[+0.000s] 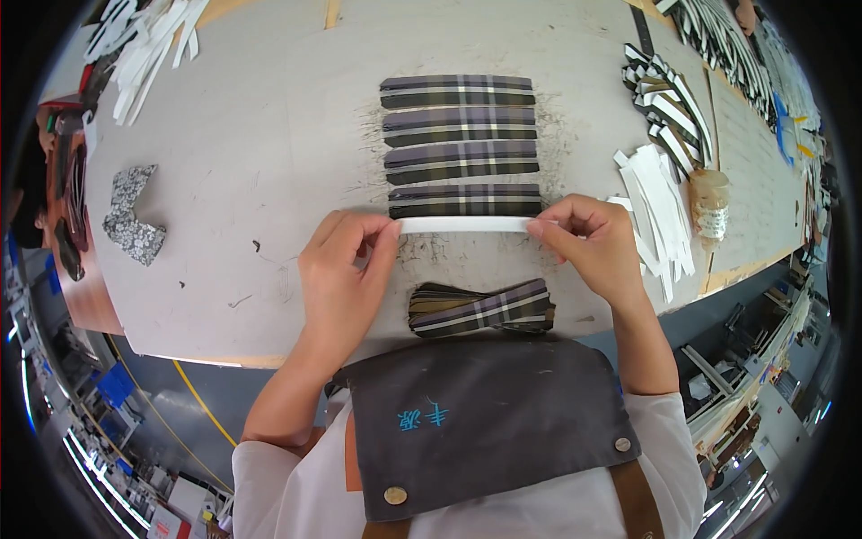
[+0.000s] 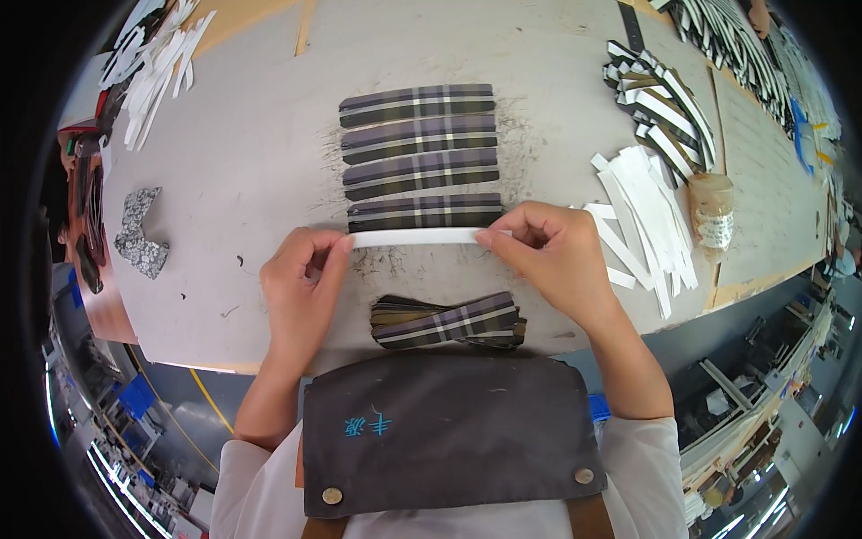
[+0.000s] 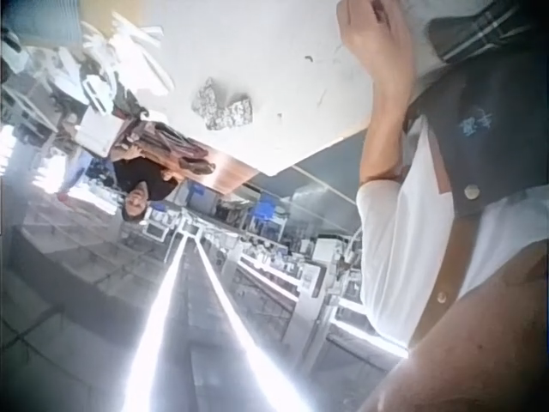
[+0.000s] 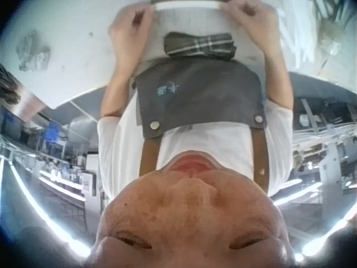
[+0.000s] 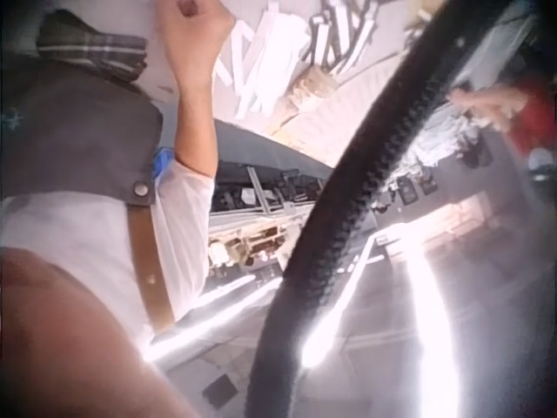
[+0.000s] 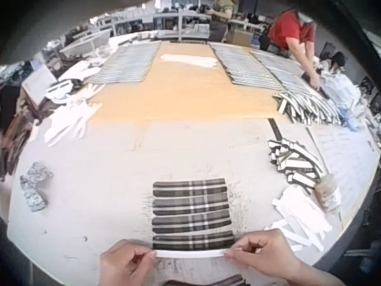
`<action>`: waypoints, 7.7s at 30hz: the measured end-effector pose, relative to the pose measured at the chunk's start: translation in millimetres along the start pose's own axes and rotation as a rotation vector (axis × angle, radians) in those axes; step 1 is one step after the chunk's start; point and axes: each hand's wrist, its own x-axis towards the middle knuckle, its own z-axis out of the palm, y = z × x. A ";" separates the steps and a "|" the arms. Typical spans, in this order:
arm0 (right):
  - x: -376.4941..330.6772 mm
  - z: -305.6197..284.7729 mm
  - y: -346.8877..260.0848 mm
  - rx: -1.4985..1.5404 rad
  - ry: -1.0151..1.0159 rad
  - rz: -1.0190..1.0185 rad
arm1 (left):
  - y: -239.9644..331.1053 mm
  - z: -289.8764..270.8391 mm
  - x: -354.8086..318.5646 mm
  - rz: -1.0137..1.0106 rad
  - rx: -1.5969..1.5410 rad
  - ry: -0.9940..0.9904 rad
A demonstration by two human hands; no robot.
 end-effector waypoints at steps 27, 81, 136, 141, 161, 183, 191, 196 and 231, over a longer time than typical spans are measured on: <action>19.5 11.6 2.6 -0.373 0.295 -0.100 | -9.6 5.8 19.3 -0.023 0.200 0.019; -24.1 -28.7 -9.6 0.148 -0.309 0.069 | 15.2 8.9 0.1 -0.270 -0.717 -0.462; 8.2 -27.1 -9.3 -0.639 -0.199 -0.584 | -4.9 0.0 53.0 -0.151 0.022 -0.002; -6.4 -32.0 -1.4 -0.700 -0.297 -0.536 | 2.1 -0.5 43.0 -0.070 -0.007 0.012; 21.9 9.4 -34.4 -0.243 -0.272 -0.268 | 16.1 0.7 25.1 -0.302 -0.744 -0.462; 76.9 5.3 -12.9 -0.235 0.267 -0.299 | -10.0 16.0 78.5 -0.073 -0.007 0.052; 78.6 3.0 -5.8 -0.251 0.316 -0.341 | -9.1 16.7 79.4 -0.055 0.031 0.066; 76.1 4.1 -3.0 -0.202 0.374 -0.322 | -7.2 13.0 78.8 -0.071 0.026 0.044; -11.6 -59.1 38.4 -0.962 0.278 -0.132 | -1.0 4.7 63.2 0.047 -0.238 -0.011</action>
